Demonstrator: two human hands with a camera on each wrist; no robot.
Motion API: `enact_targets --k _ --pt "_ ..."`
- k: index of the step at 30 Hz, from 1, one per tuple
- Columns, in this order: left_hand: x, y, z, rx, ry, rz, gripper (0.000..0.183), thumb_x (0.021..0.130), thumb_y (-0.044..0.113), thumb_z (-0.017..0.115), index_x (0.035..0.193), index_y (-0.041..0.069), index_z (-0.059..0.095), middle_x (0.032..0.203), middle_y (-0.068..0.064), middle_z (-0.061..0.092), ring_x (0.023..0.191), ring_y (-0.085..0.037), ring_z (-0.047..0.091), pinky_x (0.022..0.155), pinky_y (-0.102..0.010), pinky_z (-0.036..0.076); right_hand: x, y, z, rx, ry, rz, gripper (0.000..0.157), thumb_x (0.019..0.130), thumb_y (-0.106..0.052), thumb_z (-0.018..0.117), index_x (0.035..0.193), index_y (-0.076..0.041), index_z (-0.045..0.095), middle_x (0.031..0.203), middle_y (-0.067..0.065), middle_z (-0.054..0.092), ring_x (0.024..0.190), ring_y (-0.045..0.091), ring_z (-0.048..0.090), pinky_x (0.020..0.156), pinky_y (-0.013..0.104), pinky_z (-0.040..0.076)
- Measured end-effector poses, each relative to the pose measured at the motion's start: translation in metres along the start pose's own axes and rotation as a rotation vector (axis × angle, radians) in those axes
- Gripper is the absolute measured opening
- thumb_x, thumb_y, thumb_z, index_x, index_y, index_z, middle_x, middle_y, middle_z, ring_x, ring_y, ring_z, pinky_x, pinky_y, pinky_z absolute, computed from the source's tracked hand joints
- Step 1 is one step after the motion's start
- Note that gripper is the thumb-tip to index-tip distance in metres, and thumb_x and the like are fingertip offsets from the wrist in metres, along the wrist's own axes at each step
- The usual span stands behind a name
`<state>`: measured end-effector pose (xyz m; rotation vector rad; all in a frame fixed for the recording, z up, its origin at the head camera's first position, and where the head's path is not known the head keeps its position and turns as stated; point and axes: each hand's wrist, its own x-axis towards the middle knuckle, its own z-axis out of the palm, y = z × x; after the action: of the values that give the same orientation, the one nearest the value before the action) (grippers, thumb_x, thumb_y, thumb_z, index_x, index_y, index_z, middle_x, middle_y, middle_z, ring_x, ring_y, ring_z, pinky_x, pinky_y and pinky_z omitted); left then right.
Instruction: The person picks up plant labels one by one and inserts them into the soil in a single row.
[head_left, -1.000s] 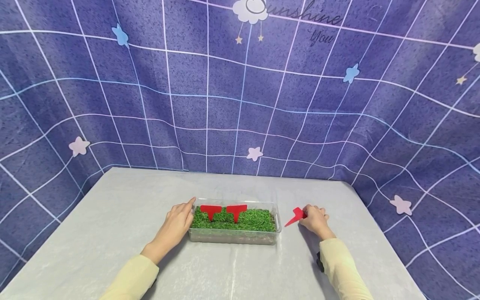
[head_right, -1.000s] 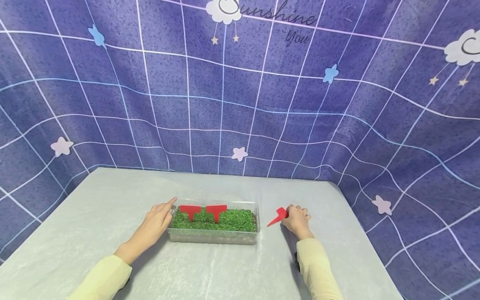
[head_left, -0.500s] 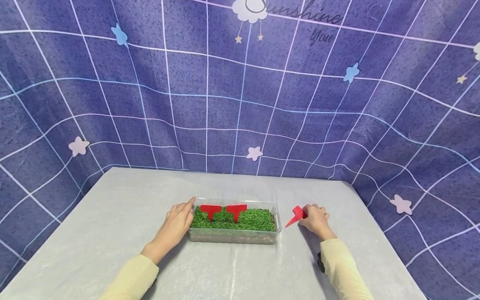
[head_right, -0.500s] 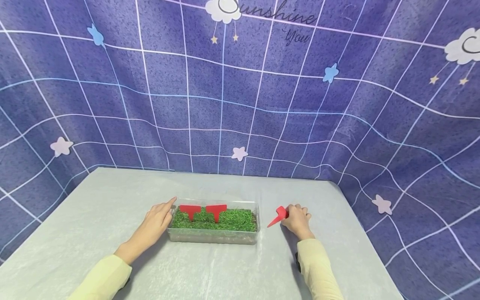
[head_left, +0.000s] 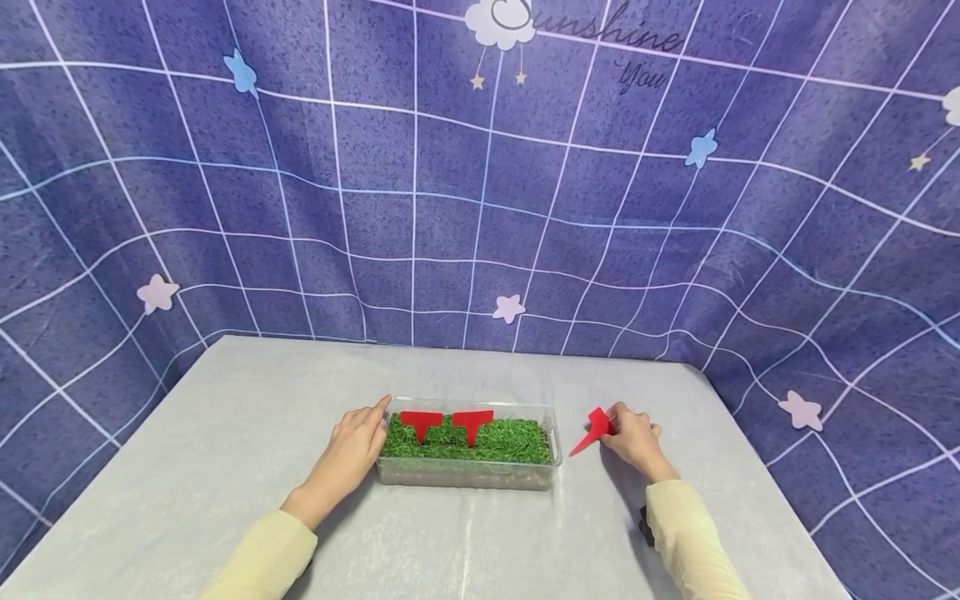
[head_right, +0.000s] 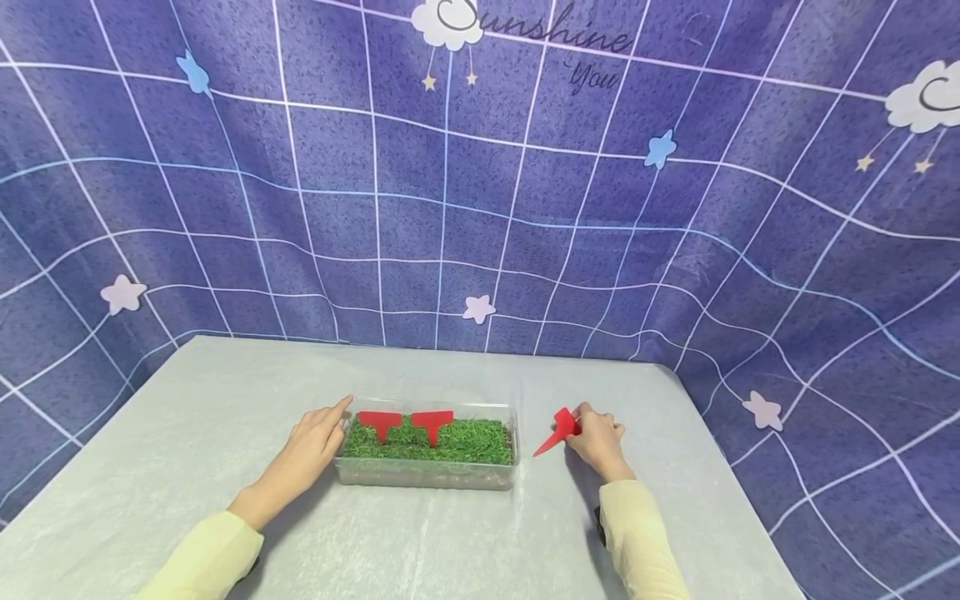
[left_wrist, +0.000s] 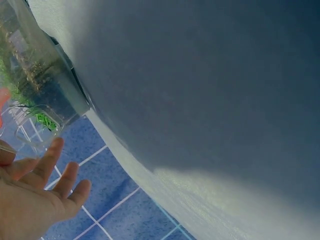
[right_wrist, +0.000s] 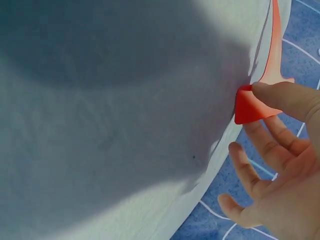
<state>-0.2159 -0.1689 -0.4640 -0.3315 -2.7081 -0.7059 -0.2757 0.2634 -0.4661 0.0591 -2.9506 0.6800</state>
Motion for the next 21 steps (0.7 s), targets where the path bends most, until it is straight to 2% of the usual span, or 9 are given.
enact_targets --k 4,11,16,21 --pt "-0.0001 0.0002 0.0001 -0.001 0.0 0.001 0.044 0.095 0.017 0.04 0.138 0.006 0.039 0.125 -0.016 0.056 0.116 -0.036 0.047 0.097 -0.054 0.036 0.0001 0.0027 0.0001 0.017 -0.001 -0.022 0.026 0.074 -0.008 0.069 0.098 -0.004 0.059 0.083 0.011 0.067 0.089 0.036 0.051 0.076 0.05 0.03" --pt "0.0002 0.0004 0.0004 -0.001 -0.004 -0.004 0.044 0.095 0.018 0.04 0.138 0.006 0.038 0.125 -0.016 0.056 0.116 -0.035 0.047 0.097 -0.055 0.035 0.0007 0.0043 0.0 0.055 0.008 -0.041 0.008 0.082 -0.01 0.061 0.089 -0.006 0.062 0.091 0.013 0.068 0.091 0.037 0.053 0.077 0.051 0.03" --pt "0.0001 -0.0005 0.001 0.0 -0.002 -0.006 0.044 0.095 0.018 0.04 0.138 0.007 0.038 0.126 -0.016 0.055 0.116 -0.035 0.047 0.097 -0.055 0.035 0.0018 0.003 -0.001 0.076 0.032 -0.081 0.007 0.083 -0.009 0.059 0.088 -0.005 0.062 0.087 0.012 0.069 0.087 0.033 0.06 0.072 0.047 0.034" --pt "-0.0002 -0.0004 0.0006 0.001 -0.002 -0.007 0.044 0.095 0.018 0.04 0.138 0.007 0.038 0.126 -0.016 0.055 0.116 -0.035 0.047 0.097 -0.054 0.036 0.0039 0.0011 -0.0023 0.109 0.041 -0.127 0.008 0.084 -0.006 0.057 0.09 -0.004 0.062 0.083 0.009 0.069 0.081 0.026 0.062 0.073 0.045 0.041"
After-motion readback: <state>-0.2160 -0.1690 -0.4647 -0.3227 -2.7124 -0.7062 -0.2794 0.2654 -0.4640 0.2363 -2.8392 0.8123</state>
